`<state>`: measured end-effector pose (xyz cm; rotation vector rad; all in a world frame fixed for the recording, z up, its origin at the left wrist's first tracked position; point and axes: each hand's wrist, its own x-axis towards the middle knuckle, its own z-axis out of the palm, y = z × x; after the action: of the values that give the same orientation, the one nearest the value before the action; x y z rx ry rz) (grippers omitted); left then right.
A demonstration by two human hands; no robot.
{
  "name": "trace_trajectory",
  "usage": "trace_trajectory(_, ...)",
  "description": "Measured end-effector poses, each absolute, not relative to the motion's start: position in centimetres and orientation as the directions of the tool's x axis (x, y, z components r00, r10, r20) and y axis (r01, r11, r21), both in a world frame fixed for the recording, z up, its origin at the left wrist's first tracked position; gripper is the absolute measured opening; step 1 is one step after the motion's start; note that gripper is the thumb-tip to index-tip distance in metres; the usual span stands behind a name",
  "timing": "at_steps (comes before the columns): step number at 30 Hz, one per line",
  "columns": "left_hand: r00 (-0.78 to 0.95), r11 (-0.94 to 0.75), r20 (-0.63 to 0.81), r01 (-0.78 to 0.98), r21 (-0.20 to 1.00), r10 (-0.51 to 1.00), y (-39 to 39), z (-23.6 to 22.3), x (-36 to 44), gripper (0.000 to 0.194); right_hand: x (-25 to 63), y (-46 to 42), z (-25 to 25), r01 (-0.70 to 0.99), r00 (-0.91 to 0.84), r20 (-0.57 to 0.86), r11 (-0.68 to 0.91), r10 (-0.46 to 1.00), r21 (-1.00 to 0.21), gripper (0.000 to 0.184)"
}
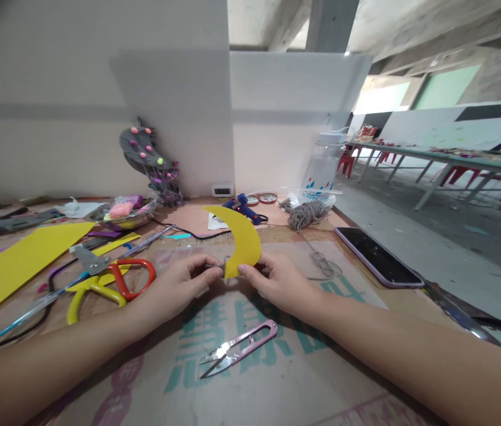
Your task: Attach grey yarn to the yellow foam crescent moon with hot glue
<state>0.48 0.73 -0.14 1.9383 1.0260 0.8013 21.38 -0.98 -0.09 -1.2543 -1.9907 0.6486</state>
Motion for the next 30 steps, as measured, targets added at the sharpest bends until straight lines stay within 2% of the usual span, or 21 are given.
trace_trajectory(4,0.504,-0.441,0.21,0.4,0.804,0.838,0.54,-0.12,0.46,0.023,21.45,-1.11,-0.04,0.569,-0.315,0.284,0.42,0.906,-0.707,0.027)
trace_trajectory(7,0.505,-0.424,0.199,0.379,0.823,0.839,0.57,-0.13,0.46,0.023,21.5,-1.17,-0.01,0.563,-0.291,0.287,0.406,0.913,-0.72,0.028)
trace_trajectory(12,0.5,-0.345,0.166,0.29,0.893,0.85,1.01,-0.48,0.44,0.025,21.5,-1.14,0.04,0.48,-0.18,0.215,0.277,0.96,-0.832,0.03)
trace_trajectory(16,0.504,-0.376,0.191,0.296,0.878,0.843,1.17,-0.61,0.41,0.026,21.54,-1.0,-0.04,0.401,-0.181,0.163,0.224,0.97,-0.888,0.032)
trace_trajectory(23,0.502,-0.429,0.223,0.342,0.836,0.836,1.03,-0.67,0.54,0.024,21.57,-0.93,0.06,0.444,-0.217,0.19,0.27,0.957,-0.854,0.03)
trace_trajectory(30,0.498,-0.409,0.221,0.308,0.859,0.839,1.0,-0.87,0.48,0.023,21.45,-0.99,-0.12,0.394,-0.209,0.148,0.222,0.967,-0.892,0.031)
